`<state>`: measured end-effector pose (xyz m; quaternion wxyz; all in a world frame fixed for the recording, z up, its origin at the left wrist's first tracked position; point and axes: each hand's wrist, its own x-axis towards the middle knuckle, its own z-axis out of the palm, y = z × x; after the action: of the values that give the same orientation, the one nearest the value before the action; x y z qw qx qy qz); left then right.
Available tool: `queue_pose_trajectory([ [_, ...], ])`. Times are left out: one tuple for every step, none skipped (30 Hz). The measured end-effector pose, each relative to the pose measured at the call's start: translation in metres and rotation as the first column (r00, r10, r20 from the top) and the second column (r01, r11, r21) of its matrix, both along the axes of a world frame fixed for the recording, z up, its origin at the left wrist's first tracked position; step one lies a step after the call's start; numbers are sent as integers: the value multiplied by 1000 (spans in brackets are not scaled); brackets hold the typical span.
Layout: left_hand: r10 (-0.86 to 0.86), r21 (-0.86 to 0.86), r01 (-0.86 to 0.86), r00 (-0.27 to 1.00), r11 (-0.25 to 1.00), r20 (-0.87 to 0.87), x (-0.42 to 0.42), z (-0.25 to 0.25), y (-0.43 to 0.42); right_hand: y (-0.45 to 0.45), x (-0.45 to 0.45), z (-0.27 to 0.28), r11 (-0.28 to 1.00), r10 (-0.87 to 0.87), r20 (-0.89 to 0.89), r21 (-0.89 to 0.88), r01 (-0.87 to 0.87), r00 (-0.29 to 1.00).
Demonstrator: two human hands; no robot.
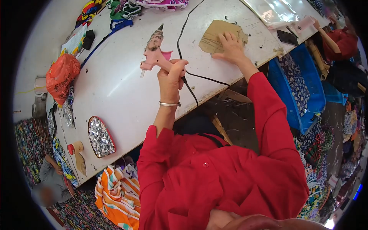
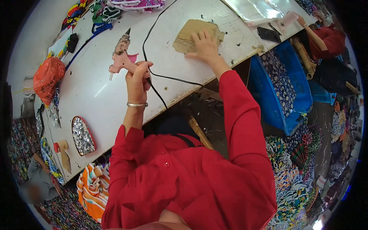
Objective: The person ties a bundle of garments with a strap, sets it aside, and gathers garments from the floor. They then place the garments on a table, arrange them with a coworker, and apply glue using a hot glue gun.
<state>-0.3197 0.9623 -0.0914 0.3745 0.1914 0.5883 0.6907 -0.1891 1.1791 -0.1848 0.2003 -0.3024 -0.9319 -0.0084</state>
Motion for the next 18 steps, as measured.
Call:
queue_pose_trajectory([
  [-1, 1, 1, 1000, 1000, -1, -3, 1, 0, 6, 3, -6, 999, -34, 59, -10, 34, 998],
  [10, 6, -10, 1000, 1000, 0, -5, 0, 0, 8, 5, -6, 999, -35, 59, -9, 35, 998],
  [18, 11, -18, 1000, 1000, 3, -6, 0, -1, 9, 8, -6, 1000, 18, 81, -21, -16, 997],
  [25, 14, -25, 1000, 1000, 9, -6, -1, -1, 8, 12, -6, 997, 70, 104, -36, -67, 992],
  [21, 18, -21, 1000, 1000, 13, -5, -2, 0, 10, 15, -5, 992, 122, 126, -47, -117, 984],
  [30, 29, -31, 999, 999, 39, -5, -2, 1, 12, 17, -3, 993, 118, 130, -40, -114, 984],
  [38, 37, -40, 997, 999, 66, -4, -2, 2, 9, 17, 3, 988, 146, 190, -76, -134, 971],
  [43, 45, -47, 995, 998, 91, -3, -3, 3, 6, 17, 8, 982, 174, 247, -115, -149, 953],
  [38, 54, -42, 996, 998, 87, -3, -2, 4, 4, 15, 14, 975, 201, 297, -149, -163, 933],
  [32, 54, -36, 996, 998, 78, -4, -2, 5, 6, 13, 19, 978, 195, 292, -133, -162, 936],
  [29, 46, -33, 997, 998, 74, -3, -3, 4, 3, 12, 22, 975, 209, 329, -147, -169, 921],
  [29, 37, -31, 997, 999, 74, -2, -3, 2, 0, 12, 24, 971, 226, 369, -163, -176, 902],
  [30, 40, -33, 997, 999, 77, -1, -4, 2, -1, 13, 26, 966, 242, 409, -182, -182, 880],
  [37, 48, -41, 996, 998, 81, -3, -3, 2, 0, 13, 25, 968, 239, 411, -177, -180, 880],
  [41, 55, -46, 996, 997, 82, -5, -2, 3, 3, 13, 23, 965, 257, 423, -164, -205, 869],
  [45, 60, -50, 995, 997, 84, -5, -2, 2, 4, 13, 19, 961, 275, 436, -154, -230, 857],
  [41, 61, -47, 996, 997, 82, -5, -2, 1, 1, 12, 22, 956, 295, 448, -145, -257, 844],
  [36, 62, -41, 996, 997, 76, -5, -3, 0, -2, 10, 25, 957, 291, 447, -138, -256, 846],
])
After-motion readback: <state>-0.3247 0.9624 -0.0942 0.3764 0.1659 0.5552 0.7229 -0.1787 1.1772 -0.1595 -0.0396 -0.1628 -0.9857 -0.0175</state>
